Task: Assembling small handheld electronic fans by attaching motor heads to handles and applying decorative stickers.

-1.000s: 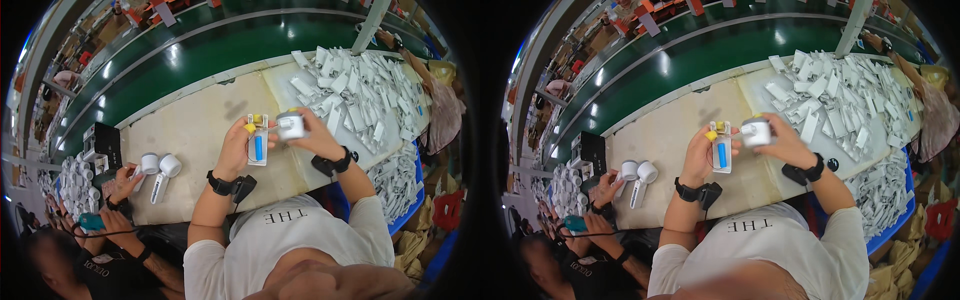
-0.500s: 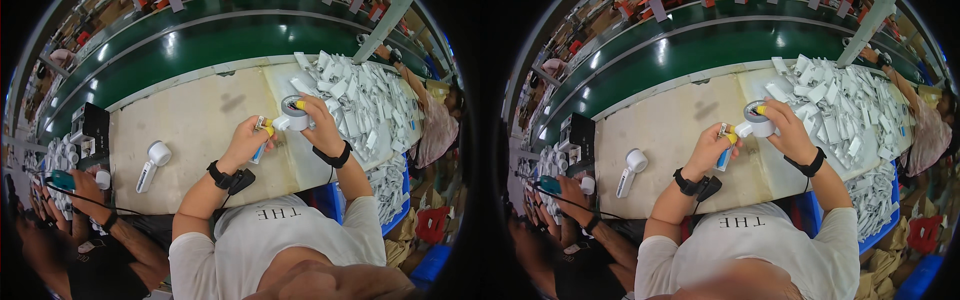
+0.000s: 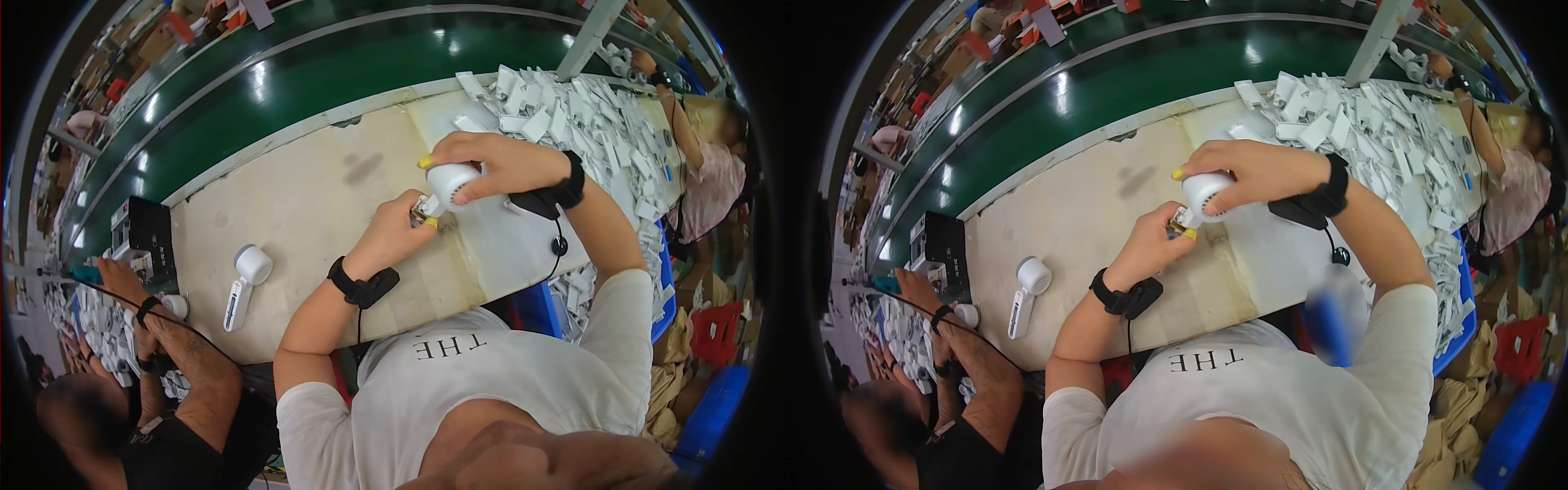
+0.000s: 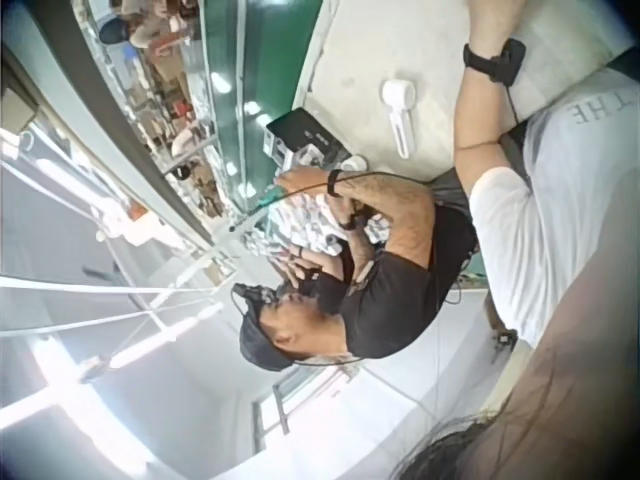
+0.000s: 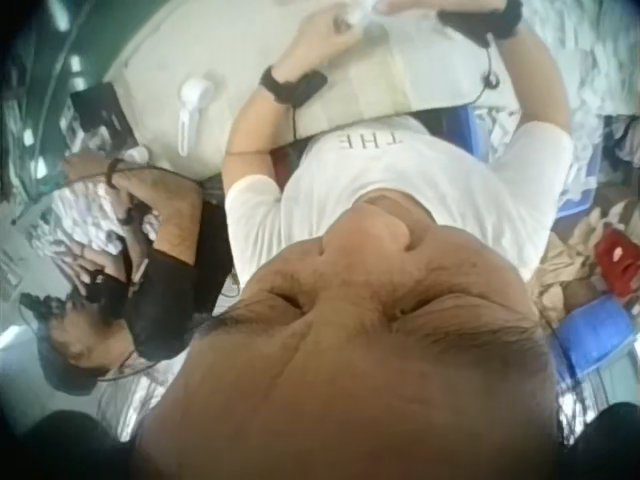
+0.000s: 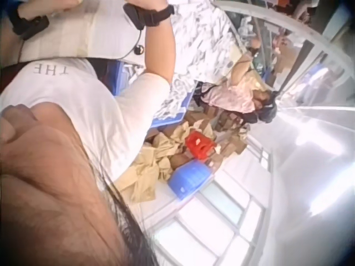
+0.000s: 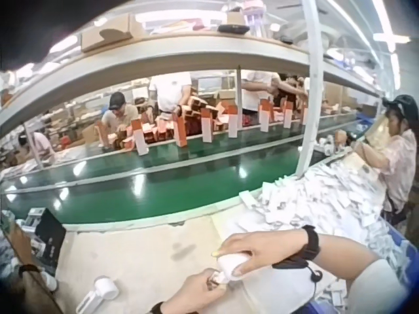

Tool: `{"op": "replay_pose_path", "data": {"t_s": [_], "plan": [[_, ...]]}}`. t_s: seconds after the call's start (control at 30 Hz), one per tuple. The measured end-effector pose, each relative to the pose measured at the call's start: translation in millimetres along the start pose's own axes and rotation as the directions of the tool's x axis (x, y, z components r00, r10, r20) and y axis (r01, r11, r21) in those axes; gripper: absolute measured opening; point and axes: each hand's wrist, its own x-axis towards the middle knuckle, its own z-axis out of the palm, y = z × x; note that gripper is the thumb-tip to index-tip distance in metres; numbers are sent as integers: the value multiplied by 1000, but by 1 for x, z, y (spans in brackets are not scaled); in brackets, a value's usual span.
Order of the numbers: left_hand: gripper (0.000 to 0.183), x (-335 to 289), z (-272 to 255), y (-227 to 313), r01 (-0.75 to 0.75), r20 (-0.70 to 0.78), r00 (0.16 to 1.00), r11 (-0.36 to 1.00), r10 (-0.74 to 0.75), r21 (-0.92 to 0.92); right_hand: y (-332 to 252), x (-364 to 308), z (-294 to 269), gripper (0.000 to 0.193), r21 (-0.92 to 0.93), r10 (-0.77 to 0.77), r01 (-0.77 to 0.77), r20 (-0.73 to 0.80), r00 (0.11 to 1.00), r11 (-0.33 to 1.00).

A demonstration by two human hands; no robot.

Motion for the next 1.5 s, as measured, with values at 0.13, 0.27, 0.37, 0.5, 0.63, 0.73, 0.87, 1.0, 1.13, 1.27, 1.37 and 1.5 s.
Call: {"op": "replay_pose_path", "data": {"t_s": [0.13,0.27,0.37,0.5,0.63,0.73,0.87,1.0,1.13,1.27,1.37,1.5], "plan": [[30,-1,1,-4,4,30,1000,996,-7,89,10,5,4,56,13,62,-62,50,997,998],[21,-4,5,0,50,105,994,997,-44,-55,23,3,9,57,33,84,-85,41,996,996],[19,-7,8,-4,146,164,981,954,-105,-261,23,0,21,55,166,90,-87,-11,996,982],[17,-8,10,-11,196,159,977,903,-145,-381,34,-9,55,48,80,-56,81,-271,961,994],[18,-10,12,-15,150,209,975,904,-69,-401,38,-17,71,49,330,87,28,-328,941,943],[19,-12,19,-12,98,103,994,767,-42,-635,38,-29,69,48,460,211,18,-442,872,888],[27,3,-5,-16,-193,-286,958,675,-28,-712,48,-62,61,47,-20,419,-661,-758,499,750],[28,15,-11,-19,-233,-235,968,654,87,-720,70,-77,79,58,-87,509,-892,-794,332,444],[27,21,-5,-16,-248,-280,959,636,53,-730,70,-79,79,63,-94,528,-877,-766,366,472],[29,21,-18,-29,-297,-329,941,665,80,-686,52,-79,72,60,-8,575,-845,-730,371,535],[30,19,-15,-15,-335,-385,921,602,49,-725,27,-70,67,52,4,228,-471,-878,420,882],[34,27,-4,-15,-354,-397,915,603,66,-715,-8,-22,84,51,-308,-169,-170,-817,551,936]]}}
